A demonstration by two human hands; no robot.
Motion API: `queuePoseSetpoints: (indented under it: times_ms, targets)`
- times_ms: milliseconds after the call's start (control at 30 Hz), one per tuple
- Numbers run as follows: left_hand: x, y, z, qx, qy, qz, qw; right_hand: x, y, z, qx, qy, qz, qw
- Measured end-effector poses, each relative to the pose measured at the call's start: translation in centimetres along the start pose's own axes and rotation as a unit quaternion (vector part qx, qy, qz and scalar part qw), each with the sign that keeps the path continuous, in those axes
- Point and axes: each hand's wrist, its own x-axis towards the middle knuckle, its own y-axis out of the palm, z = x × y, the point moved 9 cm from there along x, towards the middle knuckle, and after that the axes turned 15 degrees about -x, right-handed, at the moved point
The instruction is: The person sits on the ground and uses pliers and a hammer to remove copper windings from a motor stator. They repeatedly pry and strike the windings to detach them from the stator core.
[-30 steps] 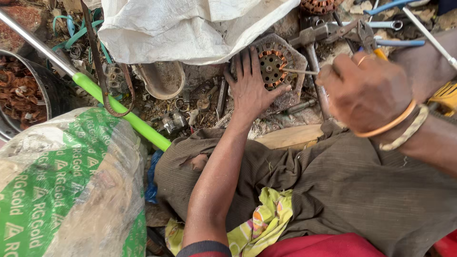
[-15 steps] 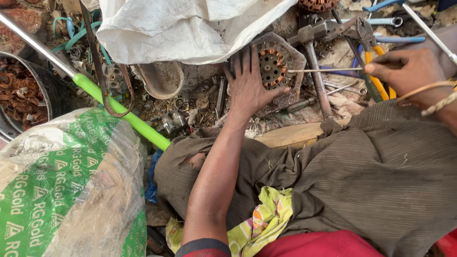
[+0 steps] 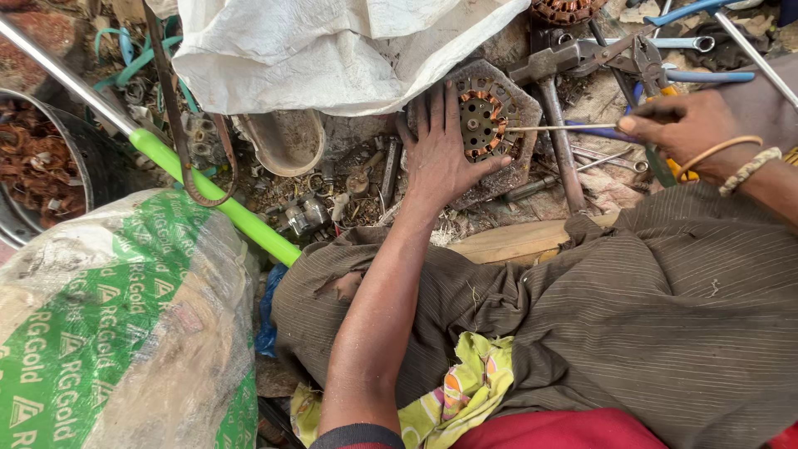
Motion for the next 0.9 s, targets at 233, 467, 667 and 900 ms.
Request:
queuePoseSetpoints:
  times_ms: [233,467,667,900]
  targets:
    - [0.6,-0.1,-0.2,-0.022,-0.02,-0.029,0.999,-15.4,-7.7,18.0,-0.446,-0.349,-0.385,0.729]
    - [0.4,-1.3,-0.3,-0.054,-0.027,0.017,0.998,-17.4,-9.1,20.6,-0.45,-0.327,-0.389,0.734]
    - [0.5,-1.7,-0.8,-0.066,-0.002,0.026,0.997,-9.5,-7.2,4.9,-0.14,-0.174,-0.266,0.938]
    - [0.8,-2.0,-0.7,-0.073,-0.001,-0.002,0.997,-2.7,-1.8,-2.7,-0.005,-0.095,-0.159,0.983]
